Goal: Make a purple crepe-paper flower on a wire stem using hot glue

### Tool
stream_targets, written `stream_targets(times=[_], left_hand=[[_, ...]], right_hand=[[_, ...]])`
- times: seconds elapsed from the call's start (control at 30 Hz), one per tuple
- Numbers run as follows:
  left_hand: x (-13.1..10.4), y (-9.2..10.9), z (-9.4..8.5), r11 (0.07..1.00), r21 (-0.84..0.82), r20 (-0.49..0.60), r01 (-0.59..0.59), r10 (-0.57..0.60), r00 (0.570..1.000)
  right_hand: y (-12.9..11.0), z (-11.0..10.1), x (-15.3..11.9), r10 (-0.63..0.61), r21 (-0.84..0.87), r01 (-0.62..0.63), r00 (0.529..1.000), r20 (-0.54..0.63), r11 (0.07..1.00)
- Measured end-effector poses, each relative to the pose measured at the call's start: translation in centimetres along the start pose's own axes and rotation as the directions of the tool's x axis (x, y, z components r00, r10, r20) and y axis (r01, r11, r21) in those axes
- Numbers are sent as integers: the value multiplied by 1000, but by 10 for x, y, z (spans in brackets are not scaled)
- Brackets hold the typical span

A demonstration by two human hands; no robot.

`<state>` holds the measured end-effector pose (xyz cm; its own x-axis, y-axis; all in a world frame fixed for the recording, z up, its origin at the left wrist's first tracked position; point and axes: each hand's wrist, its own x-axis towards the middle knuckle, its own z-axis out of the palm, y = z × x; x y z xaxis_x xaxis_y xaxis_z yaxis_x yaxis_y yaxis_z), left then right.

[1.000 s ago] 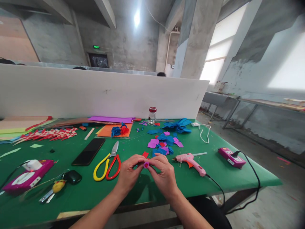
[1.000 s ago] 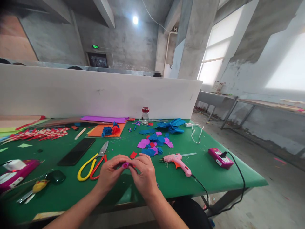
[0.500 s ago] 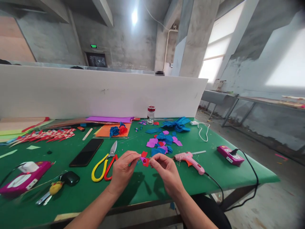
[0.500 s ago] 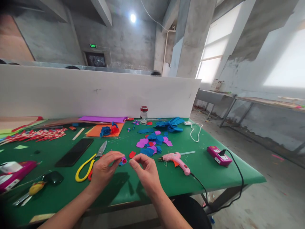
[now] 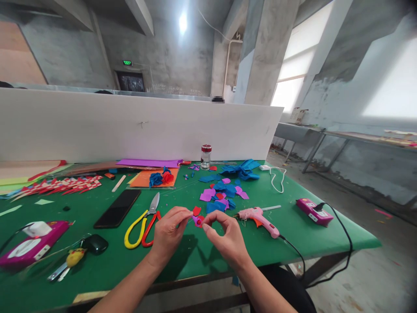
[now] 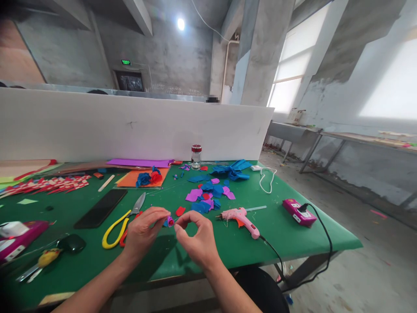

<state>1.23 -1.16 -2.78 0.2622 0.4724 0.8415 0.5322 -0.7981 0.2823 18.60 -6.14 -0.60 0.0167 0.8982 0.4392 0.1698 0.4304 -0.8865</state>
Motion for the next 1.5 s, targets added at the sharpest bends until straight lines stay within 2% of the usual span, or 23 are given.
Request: stream_targets(times=[0.63,1.5], left_hand=[[1,3,1,1000,-3,9,-10,10,1000],[0,5,3,998,-46,26,50,-49,998]], right_hand=[[1,1,-1,-69,-46,68,997,-23,997],[-1,1,-1,-63,-64,61,997,-38,996]])
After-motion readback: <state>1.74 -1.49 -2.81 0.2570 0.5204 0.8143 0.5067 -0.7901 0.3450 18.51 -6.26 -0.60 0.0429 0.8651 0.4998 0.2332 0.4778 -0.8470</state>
